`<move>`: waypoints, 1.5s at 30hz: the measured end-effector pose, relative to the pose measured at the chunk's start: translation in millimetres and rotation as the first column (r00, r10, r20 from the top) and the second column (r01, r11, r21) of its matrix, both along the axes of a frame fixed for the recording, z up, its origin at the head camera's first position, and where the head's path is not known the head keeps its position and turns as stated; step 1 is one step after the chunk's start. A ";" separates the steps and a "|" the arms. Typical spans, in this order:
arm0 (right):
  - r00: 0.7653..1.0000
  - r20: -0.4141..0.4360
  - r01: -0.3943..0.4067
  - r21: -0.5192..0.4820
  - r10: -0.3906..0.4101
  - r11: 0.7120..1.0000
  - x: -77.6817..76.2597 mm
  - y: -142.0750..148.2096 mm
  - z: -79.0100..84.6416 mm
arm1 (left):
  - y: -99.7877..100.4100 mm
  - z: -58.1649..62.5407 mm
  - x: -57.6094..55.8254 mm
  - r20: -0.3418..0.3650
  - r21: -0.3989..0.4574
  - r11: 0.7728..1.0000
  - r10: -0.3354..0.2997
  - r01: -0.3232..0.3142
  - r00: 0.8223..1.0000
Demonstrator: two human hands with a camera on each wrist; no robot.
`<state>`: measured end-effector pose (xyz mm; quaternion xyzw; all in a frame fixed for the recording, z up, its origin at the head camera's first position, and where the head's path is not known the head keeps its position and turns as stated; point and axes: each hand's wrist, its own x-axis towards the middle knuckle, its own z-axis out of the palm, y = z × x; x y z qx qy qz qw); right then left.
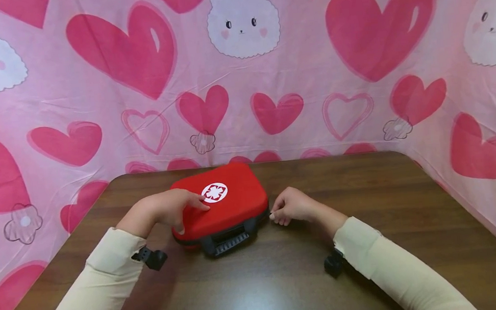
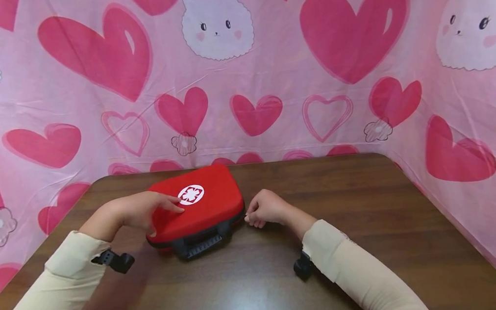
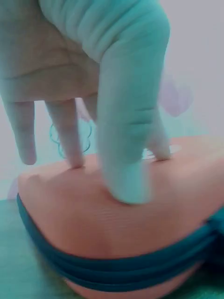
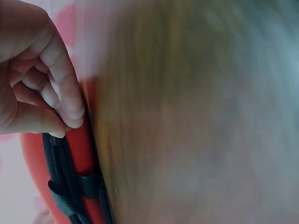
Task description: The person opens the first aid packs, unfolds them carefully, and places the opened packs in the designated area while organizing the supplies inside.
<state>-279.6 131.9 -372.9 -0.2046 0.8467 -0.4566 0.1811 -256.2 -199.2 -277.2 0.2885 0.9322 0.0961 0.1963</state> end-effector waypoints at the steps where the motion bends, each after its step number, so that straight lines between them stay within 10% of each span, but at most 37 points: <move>1: 1.000 -0.001 -0.022 0.002 0.022 1.000 1.9 -1.7 0.7 | 0.7 0.4 -0.5 -0.019 0.002 1.000 0.004 -0.004 1.000; 12: 0.989 -0.103 -0.096 0.065 0.102 0.993 26.0 -23.6 6.9 | 29.0 -12.4 0.8 -0.237 0.029 0.999 -0.006 0.013 0.972; 23: 0.982 -0.178 -0.052 0.083 0.066 0.995 46.7 -40.0 8.5 | 62.7 -24.4 12.0 -0.275 -0.015 1.000 -0.028 0.024 0.961; 37: 0.927 -0.359 -0.049 0.171 0.108 0.984 27.1 -20.7 9.1 | 64.0 -26.9 10.5 -0.237 -0.055 0.997 -0.059 0.047 0.970; 45: 0.854 -0.518 0.078 0.212 0.045 0.974 3.8 -14.2 6.2 | 61.2 -24.4 10.0 -0.213 -0.039 0.995 -0.096 0.090 0.972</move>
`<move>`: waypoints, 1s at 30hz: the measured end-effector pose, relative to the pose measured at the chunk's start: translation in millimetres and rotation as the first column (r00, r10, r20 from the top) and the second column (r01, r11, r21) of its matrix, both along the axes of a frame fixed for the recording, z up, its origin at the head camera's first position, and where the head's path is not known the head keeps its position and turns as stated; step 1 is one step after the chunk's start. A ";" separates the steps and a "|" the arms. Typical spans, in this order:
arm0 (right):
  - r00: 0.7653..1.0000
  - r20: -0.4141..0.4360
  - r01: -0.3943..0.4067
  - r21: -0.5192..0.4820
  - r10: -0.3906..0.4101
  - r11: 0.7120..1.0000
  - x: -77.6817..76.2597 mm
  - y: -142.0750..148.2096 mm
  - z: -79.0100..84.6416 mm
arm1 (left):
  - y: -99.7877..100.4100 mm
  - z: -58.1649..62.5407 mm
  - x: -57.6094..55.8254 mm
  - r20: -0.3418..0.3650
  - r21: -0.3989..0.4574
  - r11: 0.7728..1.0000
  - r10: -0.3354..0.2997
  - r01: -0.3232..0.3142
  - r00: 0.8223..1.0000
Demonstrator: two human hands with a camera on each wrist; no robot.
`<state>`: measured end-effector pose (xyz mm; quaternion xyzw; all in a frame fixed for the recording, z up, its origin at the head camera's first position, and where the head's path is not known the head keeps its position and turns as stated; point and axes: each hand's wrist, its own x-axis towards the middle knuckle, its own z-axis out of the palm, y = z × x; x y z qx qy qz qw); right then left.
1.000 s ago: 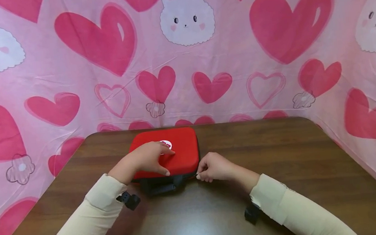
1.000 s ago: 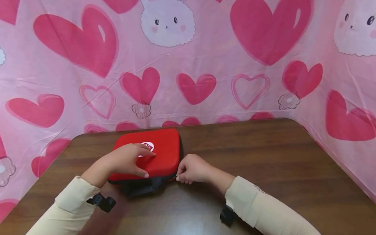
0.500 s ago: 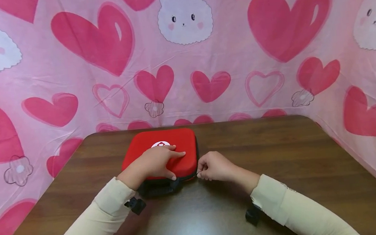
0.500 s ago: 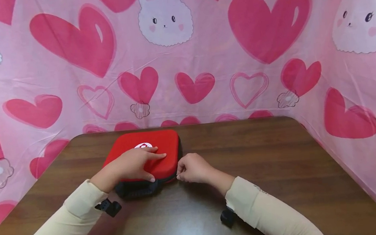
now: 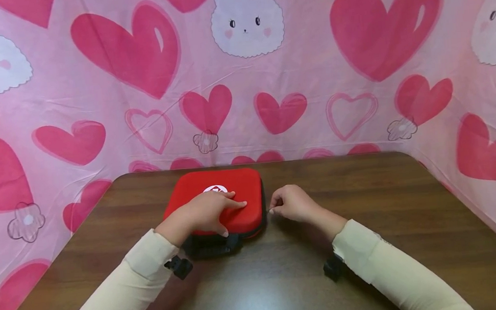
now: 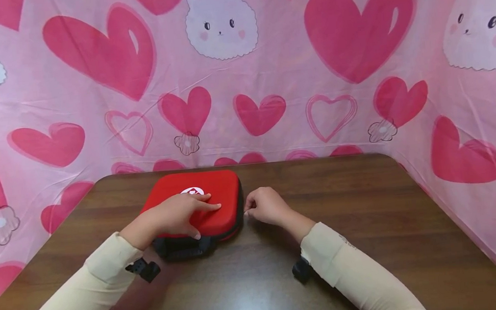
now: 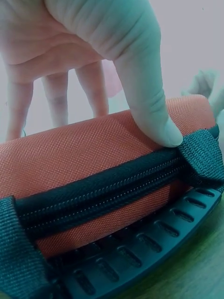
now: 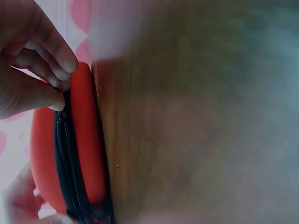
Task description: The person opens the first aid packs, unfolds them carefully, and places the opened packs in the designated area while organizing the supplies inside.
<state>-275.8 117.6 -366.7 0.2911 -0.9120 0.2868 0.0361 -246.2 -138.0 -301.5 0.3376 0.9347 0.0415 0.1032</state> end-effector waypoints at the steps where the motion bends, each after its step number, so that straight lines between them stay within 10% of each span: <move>1: 1.000 -0.016 0.017 0.001 -0.017 1.000 -3.7 0.5 -0.5 | -0.6 0.3 0.2 0.001 0.006 1.000 -0.011 0.011 1.000; 13: 0.983 -0.019 0.182 -0.075 -0.184 0.981 -35.5 15.5 -3.7 | -11.8 -3.9 7.2 0.013 0.079 0.988 -0.137 0.135 0.991; 21: 0.971 0.214 0.137 -0.129 -0.107 0.982 -28.2 25.0 -3.0 | -9.9 -0.1 10.4 0.056 0.209 0.976 -0.079 0.066 0.995; 30: 0.898 0.439 0.113 -0.265 0.016 0.958 0.9 19.8 0.6 | -12.5 0.1 6.3 -0.012 0.248 0.964 -0.095 0.095 0.995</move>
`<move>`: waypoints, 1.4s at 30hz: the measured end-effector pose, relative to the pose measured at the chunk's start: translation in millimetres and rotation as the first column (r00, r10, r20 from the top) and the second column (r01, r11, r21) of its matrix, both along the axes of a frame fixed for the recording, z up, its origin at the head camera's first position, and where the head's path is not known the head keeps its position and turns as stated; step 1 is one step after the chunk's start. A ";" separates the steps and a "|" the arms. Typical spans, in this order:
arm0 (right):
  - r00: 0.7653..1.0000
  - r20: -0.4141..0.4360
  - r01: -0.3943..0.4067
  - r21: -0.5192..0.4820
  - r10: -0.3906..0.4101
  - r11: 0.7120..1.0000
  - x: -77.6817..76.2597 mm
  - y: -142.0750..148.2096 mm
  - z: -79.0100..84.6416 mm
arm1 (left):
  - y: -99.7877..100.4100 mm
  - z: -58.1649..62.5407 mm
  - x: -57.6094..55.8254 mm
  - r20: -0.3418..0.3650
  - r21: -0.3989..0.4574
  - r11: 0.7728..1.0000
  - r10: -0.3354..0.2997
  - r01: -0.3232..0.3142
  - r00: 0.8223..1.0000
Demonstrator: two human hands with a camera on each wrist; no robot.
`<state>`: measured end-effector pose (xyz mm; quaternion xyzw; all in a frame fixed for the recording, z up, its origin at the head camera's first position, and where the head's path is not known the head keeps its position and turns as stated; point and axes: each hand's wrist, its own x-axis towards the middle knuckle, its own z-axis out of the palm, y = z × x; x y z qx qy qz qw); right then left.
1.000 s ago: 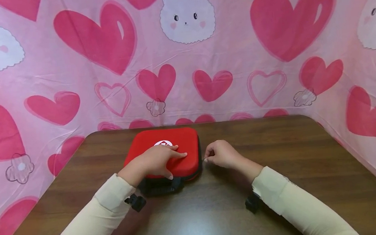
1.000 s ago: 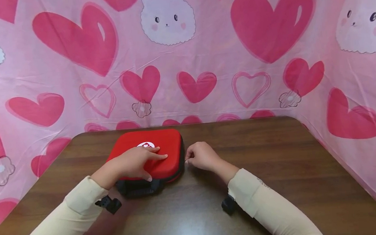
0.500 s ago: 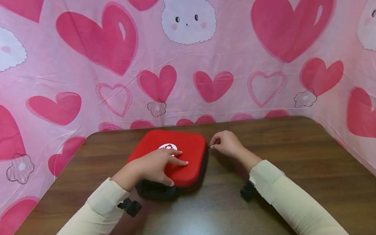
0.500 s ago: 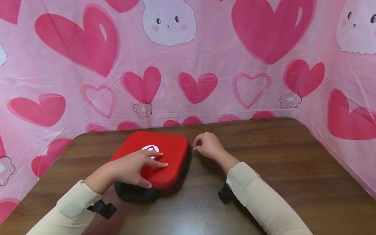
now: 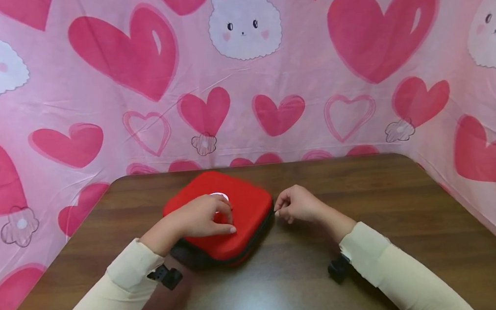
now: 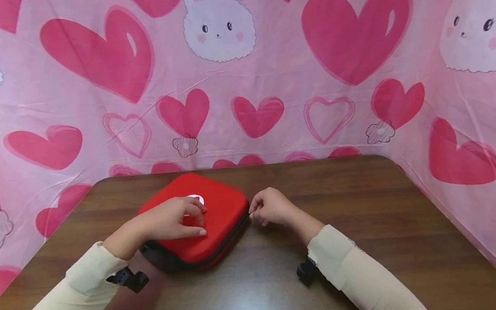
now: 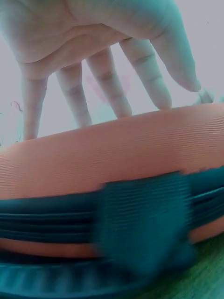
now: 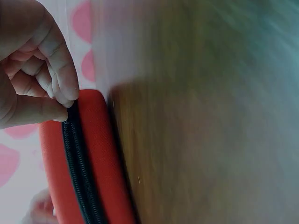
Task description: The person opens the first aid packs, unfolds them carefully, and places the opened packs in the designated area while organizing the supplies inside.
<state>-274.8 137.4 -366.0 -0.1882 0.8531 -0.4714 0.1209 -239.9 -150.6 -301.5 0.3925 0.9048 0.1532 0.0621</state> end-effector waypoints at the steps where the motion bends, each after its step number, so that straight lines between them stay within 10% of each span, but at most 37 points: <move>1: 1.000 0.002 -0.009 -0.002 0.009 1.000 3.7 -2.1 0.3 | -0.6 -0.2 0.7 -0.012 -0.005 1.000 0.008 -0.008 1.000; 16: 0.987 -0.132 -0.081 0.106 0.095 0.991 39.7 -23.4 5.9 | 16.5 6.2 11.5 0.036 -0.241 0.966 0.101 -0.089 0.994; 23: 0.919 -0.374 -0.029 0.251 0.124 0.968 33.8 -17.4 5.0 | 17.3 9.5 9.3 0.062 -0.255 0.964 0.091 -0.072 0.994; 42: 0.904 -0.423 0.064 0.290 0.068 0.955 6.8 -15.6 6.5 | 9.7 9.1 -0.7 0.173 -0.180 0.982 -0.031 0.062 0.984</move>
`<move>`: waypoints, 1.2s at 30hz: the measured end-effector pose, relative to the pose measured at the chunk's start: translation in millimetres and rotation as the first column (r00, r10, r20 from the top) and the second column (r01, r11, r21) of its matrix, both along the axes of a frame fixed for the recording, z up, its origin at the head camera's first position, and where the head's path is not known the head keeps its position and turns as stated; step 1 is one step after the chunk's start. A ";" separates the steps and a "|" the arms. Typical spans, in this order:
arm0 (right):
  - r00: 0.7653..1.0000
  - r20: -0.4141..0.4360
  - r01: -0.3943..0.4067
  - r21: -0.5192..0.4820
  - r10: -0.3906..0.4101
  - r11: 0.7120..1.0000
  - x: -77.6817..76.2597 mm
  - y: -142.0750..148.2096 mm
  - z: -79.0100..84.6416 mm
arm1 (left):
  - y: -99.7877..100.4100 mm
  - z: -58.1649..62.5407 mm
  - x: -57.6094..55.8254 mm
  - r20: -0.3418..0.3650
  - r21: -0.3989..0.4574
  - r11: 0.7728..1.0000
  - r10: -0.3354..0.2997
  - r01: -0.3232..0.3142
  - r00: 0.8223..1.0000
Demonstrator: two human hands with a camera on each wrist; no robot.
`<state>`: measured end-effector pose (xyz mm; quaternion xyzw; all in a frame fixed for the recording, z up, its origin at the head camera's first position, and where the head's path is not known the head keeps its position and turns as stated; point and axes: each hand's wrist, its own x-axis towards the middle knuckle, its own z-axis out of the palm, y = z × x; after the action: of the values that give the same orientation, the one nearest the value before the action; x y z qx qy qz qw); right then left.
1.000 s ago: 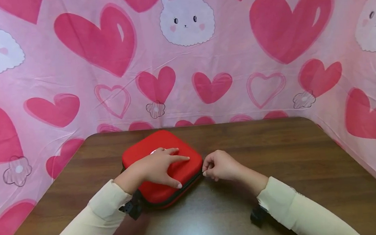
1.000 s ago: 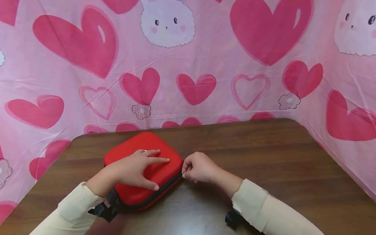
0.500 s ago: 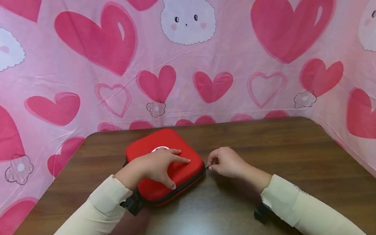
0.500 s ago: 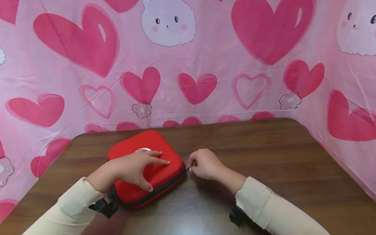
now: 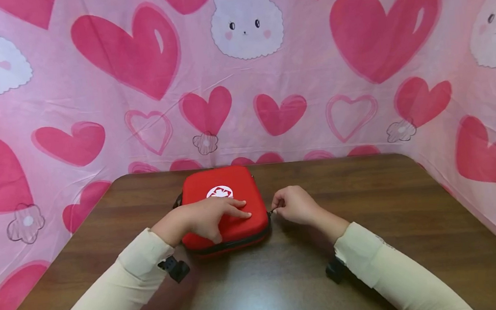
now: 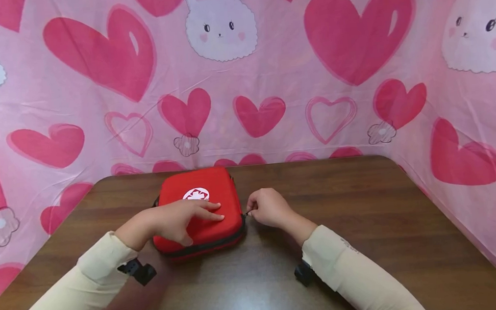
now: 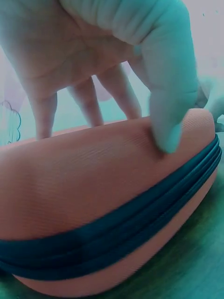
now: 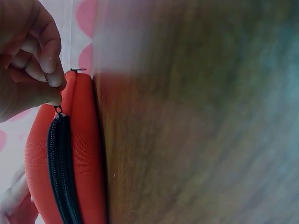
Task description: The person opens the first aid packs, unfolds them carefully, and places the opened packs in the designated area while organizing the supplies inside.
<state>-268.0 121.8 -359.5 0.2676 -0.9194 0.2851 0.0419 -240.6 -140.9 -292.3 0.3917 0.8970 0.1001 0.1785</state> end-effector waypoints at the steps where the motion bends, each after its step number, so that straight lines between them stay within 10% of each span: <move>1: 1.000 -0.001 -0.002 -0.003 0.002 1.000 -0.3 -1.1 -0.1 | -1.0 -0.3 -0.8 -0.004 -0.002 1.000 0.003 -0.003 1.000; 10: 0.990 0.135 -0.024 -0.067 0.032 0.998 0.8 -8.4 -5.2 | -17.5 -10.2 -2.5 -0.081 0.077 0.997 0.023 -0.016 0.996; 15: 0.977 0.207 -0.019 -0.153 0.051 0.988 1.9 -10.4 -8.1 | -39.3 -16.5 -1.8 -0.180 0.255 0.962 0.150 -0.101 0.972; 22: 0.974 0.227 0.053 -0.197 -0.007 0.979 3.6 -12.4 -7.4 | -84.6 -25.7 -2.0 -0.075 0.538 0.768 0.454 -0.347 0.888; 28: 1.000 -0.002 -0.015 -0.103 0.015 0.995 8.5 -29.5 2.0 | -113.5 -41.3 -3.5 0.140 0.632 0.565 0.590 -0.531 0.795; 36: 0.983 -0.138 -0.111 0.090 0.123 0.990 18.4 -58.7 24.9 | -135.0 -59.9 -4.3 0.298 0.612 0.448 0.633 -0.652 0.715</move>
<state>-249.7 63.1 -334.6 0.3427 -0.9076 0.2289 0.0801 -244.9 -275.9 -352.3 0.0584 0.8721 0.4855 -0.0176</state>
